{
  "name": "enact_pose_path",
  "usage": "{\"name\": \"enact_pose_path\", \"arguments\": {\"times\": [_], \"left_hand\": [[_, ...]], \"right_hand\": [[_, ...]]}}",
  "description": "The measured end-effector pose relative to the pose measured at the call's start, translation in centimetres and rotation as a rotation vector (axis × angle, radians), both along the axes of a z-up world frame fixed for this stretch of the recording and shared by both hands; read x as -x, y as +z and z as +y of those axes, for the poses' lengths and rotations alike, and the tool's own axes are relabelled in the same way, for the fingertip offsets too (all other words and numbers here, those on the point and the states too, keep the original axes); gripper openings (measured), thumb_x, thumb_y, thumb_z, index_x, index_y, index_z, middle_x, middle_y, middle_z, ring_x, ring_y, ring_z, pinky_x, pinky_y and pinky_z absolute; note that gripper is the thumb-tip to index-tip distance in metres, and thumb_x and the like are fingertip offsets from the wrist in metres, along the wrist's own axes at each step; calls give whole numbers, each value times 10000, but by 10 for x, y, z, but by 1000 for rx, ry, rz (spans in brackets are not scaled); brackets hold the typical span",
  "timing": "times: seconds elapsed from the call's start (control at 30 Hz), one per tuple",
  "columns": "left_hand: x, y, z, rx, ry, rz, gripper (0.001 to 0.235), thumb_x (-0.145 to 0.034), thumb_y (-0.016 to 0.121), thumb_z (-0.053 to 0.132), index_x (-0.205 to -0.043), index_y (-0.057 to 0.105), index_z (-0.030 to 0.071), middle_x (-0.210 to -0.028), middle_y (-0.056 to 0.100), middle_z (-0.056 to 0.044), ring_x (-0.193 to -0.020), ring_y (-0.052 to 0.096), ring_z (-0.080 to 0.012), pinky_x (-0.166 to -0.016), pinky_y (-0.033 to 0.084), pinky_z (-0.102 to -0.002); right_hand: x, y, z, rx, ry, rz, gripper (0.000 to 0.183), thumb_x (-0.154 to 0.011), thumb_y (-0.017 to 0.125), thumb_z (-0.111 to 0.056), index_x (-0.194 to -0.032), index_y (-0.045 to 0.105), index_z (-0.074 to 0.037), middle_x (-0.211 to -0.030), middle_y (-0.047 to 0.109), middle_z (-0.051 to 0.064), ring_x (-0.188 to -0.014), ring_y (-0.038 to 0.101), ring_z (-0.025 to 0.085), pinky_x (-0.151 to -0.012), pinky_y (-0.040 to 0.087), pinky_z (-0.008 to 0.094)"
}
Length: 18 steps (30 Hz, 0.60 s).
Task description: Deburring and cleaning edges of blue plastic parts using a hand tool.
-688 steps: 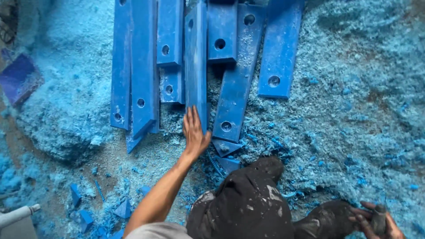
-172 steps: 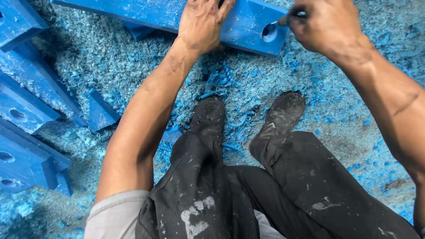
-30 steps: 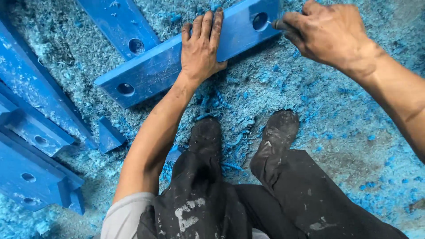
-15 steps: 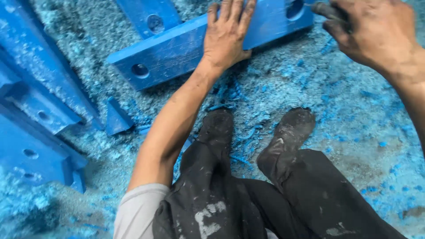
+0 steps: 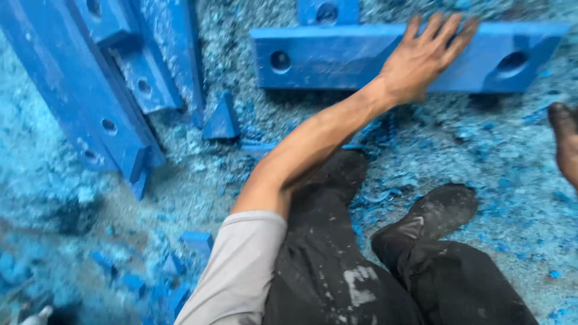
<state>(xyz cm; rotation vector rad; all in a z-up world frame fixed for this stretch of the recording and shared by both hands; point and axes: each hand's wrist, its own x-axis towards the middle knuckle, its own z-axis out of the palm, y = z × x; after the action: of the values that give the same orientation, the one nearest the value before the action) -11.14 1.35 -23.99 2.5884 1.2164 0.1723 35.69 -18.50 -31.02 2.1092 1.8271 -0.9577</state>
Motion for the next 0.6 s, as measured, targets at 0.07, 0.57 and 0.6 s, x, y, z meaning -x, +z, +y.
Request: {"name": "enact_pose_path", "arguments": {"times": [0.07, 0.57, 0.6], "left_hand": [[19, 51, -3, 72, -117, -35, 1377, -439, 991, 394, -1572, 260, 115, -1554, 384, -184, -1433, 389, -412, -1160, 334, -675], [-137, 244, -38, -59, -1086, -72, 1249, -460, 928, 286, -1548, 352, 73, -1429, 469, -174, -1324, 437, -391, -1076, 341, -621], [-157, 261, -45, -82, -1207, -40, 1236, -487, 916, 271, -1564, 342, 80, -1434, 464, -174, -1326, 434, -395, -1071, 344, -632]], "right_hand": [[121, 109, 75, -202, -137, 22, 183, -1129, 607, -155, -1125, 552, 19, -919, 605, 182, -811, 607, 291, -732, 510, 430], [224, 272, -155, -659, -1325, 590, 633, -866, 704, -224, -1440, 455, -133, -838, 577, 44, -633, 507, 130, -514, 459, 312], [235, 266, -174, -750, -1511, 634, 763, -787, 766, -240, -1453, 413, -119, -825, 567, 23, -596, 499, 136, -473, 436, 318]]}}
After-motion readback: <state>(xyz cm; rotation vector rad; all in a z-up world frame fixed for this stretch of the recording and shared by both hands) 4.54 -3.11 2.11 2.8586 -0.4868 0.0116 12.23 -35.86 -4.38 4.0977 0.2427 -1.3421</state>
